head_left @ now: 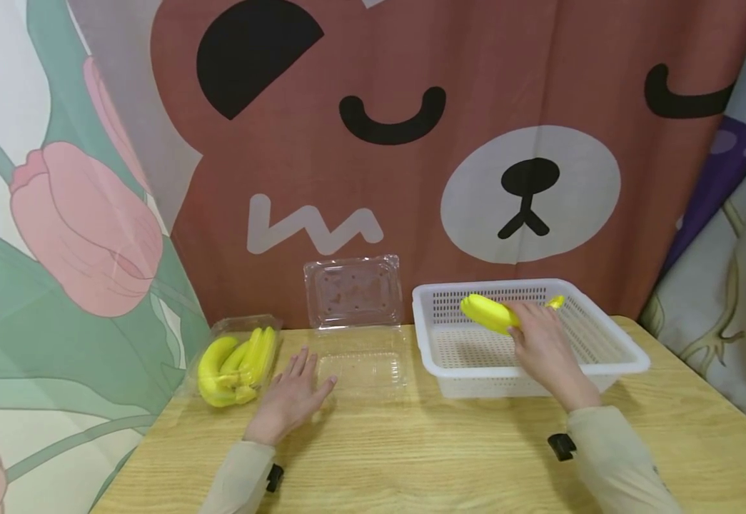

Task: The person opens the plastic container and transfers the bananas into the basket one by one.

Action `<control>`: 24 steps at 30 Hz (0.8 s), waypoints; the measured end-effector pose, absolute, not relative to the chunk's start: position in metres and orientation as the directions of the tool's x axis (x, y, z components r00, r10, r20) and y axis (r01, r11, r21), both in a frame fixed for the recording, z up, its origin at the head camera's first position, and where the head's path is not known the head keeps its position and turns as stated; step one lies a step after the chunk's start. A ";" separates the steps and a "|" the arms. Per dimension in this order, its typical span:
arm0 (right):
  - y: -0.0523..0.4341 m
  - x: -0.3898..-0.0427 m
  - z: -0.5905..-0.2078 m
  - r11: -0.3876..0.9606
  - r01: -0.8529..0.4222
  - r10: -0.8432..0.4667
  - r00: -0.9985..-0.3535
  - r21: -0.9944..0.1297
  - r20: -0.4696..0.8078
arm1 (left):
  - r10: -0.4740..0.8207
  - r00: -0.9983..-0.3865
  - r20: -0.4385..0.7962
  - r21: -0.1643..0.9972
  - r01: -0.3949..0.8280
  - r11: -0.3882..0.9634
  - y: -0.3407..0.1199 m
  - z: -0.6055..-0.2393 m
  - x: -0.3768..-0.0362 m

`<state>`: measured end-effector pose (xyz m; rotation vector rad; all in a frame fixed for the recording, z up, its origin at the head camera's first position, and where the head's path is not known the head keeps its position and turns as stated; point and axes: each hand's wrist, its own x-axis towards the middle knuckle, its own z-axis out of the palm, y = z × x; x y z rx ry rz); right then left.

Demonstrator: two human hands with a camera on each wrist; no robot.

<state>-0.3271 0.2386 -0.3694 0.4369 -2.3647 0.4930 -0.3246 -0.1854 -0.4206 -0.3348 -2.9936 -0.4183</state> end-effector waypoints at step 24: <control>0.244 -0.329 -0.375 0.885 -0.297 -0.125 -0.894 -0.360 0.430 | 0.194 -0.976 0.101 0.274 0.215 0.938 -0.185 -0.421 -0.324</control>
